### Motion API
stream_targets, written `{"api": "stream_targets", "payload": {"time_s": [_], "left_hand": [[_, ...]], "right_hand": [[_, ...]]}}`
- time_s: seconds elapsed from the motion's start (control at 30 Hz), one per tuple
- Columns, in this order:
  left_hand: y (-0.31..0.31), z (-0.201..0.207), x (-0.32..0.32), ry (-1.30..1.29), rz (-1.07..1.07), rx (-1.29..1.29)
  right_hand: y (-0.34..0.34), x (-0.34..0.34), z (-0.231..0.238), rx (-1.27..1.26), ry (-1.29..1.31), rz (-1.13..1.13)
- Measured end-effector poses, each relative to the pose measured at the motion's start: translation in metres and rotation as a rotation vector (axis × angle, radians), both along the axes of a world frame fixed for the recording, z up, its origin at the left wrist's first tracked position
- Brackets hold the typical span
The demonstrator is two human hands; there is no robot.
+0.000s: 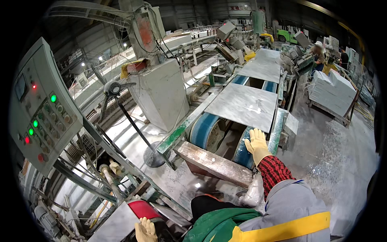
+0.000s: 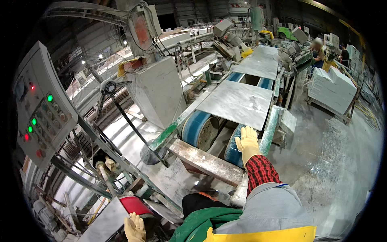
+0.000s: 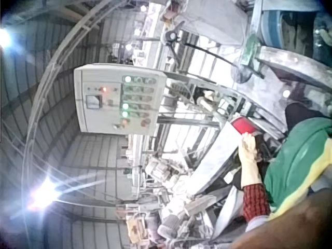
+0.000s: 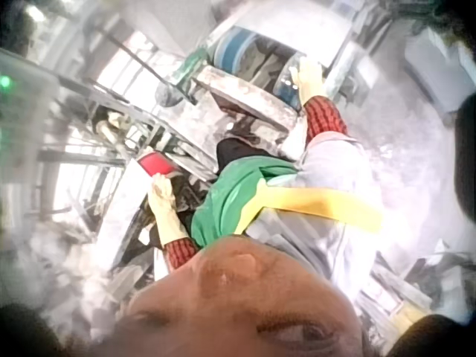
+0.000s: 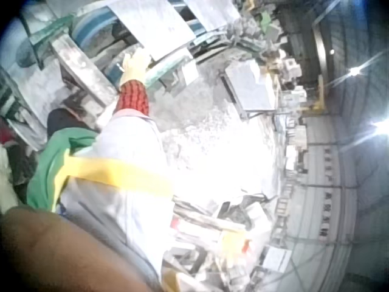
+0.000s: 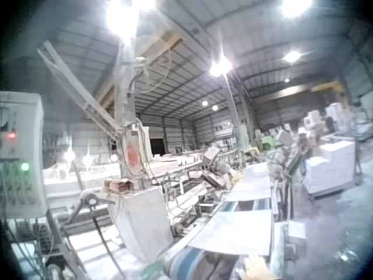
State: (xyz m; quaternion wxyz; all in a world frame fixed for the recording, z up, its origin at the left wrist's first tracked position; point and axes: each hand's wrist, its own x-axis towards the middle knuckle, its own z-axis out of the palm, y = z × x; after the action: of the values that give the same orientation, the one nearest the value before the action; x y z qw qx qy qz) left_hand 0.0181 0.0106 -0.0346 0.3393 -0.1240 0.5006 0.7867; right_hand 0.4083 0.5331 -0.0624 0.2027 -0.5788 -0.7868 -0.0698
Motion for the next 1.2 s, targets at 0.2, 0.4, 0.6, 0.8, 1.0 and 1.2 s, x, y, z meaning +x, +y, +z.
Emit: {"api": "stream_targets", "payload": {"time_s": [0.2, 0.4, 0.6, 0.8, 1.0, 1.2], "left_hand": [[0.005, 0.007, 0.002, -0.011, 0.024, -0.011], [0.006, 0.008, 0.001, -0.01, 0.021, -0.021], [0.008, 0.013, 0.003, -0.005, 0.023, 0.001], [0.004, -0.005, -0.008, -0.023, 0.086, 0.022], [-0.003, -0.024, -0.018, -0.04, 0.15, 0.107], [-0.002, -0.02, -0.016, -0.045, 0.219, 0.084]], "right_hand": [[-0.005, -0.003, 0.004, -0.092, 0.006, -0.026], [-0.005, -0.003, -0.004, 0.009, 0.007, -0.005], [-0.007, -0.006, -0.001, -0.035, 0.002, -0.028], [-0.007, -0.007, -0.003, -0.01, 0.004, -0.039], [-0.006, -0.007, -0.009, 0.078, 0.003, -0.027], [-0.011, -0.009, -0.004, 0.077, 0.004, -0.013]]}}
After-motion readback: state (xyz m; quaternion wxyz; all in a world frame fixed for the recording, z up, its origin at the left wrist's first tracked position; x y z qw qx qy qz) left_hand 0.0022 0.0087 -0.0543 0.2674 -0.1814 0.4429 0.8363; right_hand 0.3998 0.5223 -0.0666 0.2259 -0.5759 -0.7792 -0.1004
